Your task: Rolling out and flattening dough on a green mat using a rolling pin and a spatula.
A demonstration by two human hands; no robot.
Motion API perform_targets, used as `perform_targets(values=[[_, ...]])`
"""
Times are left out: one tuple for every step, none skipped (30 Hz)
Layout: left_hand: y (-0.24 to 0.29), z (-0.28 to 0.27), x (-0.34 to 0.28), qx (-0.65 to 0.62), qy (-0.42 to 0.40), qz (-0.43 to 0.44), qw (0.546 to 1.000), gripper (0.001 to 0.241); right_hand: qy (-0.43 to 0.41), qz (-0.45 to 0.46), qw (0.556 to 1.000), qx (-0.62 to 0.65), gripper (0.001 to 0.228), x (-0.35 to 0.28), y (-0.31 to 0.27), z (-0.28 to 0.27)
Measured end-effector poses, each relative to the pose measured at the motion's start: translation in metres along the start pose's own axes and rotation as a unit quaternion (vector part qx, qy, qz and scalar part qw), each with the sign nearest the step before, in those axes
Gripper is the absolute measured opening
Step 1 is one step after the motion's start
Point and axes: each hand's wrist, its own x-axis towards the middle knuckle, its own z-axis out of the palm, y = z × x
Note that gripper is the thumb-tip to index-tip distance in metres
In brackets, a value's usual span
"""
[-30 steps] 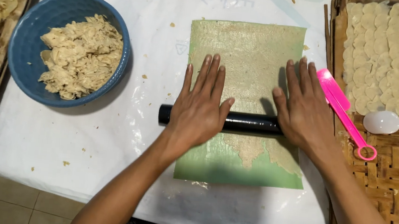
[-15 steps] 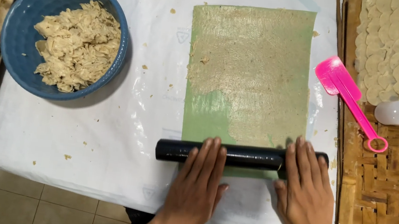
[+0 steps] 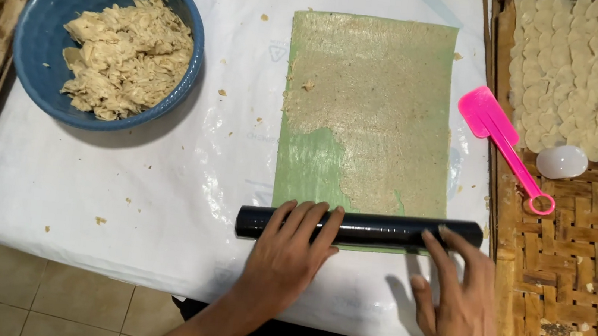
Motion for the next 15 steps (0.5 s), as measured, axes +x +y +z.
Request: perform_targets(values=[[0.001,-0.003,0.002,0.002,0.002,0.000,1.000,0.052,0.002,-0.002,1.000,0.000,0.053,0.009,0.000,-0.002],[0.001,-0.006,0.006,-0.006,0.005,0.005,1.000,0.049,-0.008,-0.008,1.000,-0.019,0.052,0.019,0.000,-0.002],[0.000,-0.009,0.009,-0.013,0.007,0.010,1.000,0.046,-0.019,-0.015,0.999,-0.037,0.050,0.030,0.000,-0.003],[0.002,-0.006,0.010,-0.010,0.008,0.010,1.000,0.046,-0.016,-0.017,0.999,-0.036,0.050,0.039,0.000,-0.002],[0.004,-0.002,0.011,-0.008,0.019,0.012,1.000,0.047,-0.035,-0.039,0.997,-0.048,0.054,0.049,0.000,0.000],[0.006,0.002,0.010,-0.005,0.029,0.011,1.000,0.047,-0.055,-0.062,0.995,-0.058,0.057,0.059,0.000,0.002],[0.006,0.003,0.014,-0.002,0.030,0.009,1.000,0.047,-0.055,-0.065,0.995,-0.056,0.057,0.067,0.006,0.008],[0.007,0.005,0.018,0.002,0.025,-0.002,1.000,0.055,-0.067,-0.080,0.991,-0.088,0.059,0.074,0.014,0.012],[0.008,0.008,0.022,0.006,0.019,-0.013,1.000,0.066,-0.078,-0.096,0.985,-0.120,0.061,0.081,0.021,0.017],[-0.003,0.016,0.034,0.005,0.019,-0.014,1.000,0.066,-0.080,-0.096,0.985,-0.120,0.061,0.095,0.028,0.023],[-0.014,0.025,0.046,0.056,-0.017,-0.034,0.998,0.073,-0.107,-0.086,0.984,-0.113,0.063,0.108,0.036,0.028],[-0.024,0.033,0.058,0.105,-0.055,-0.051,0.992,0.083,-0.135,-0.072,0.982,-0.106,0.065,0.119,0.044,0.033],[-0.031,0.032,0.073,0.103,-0.058,-0.050,0.992,0.083,-0.138,-0.069,0.982,-0.105,0.065,0.133,0.048,0.037],[-0.040,0.030,0.091,0.102,-0.075,-0.076,0.989,0.087,-0.153,-0.040,0.983,-0.089,0.073,0.149,0.053,0.041],[-0.050,0.028,0.109,0.100,-0.092,-0.103,0.985,0.091,-0.168,-0.012,0.983,-0.073,0.080,0.165,0.058,0.045]])
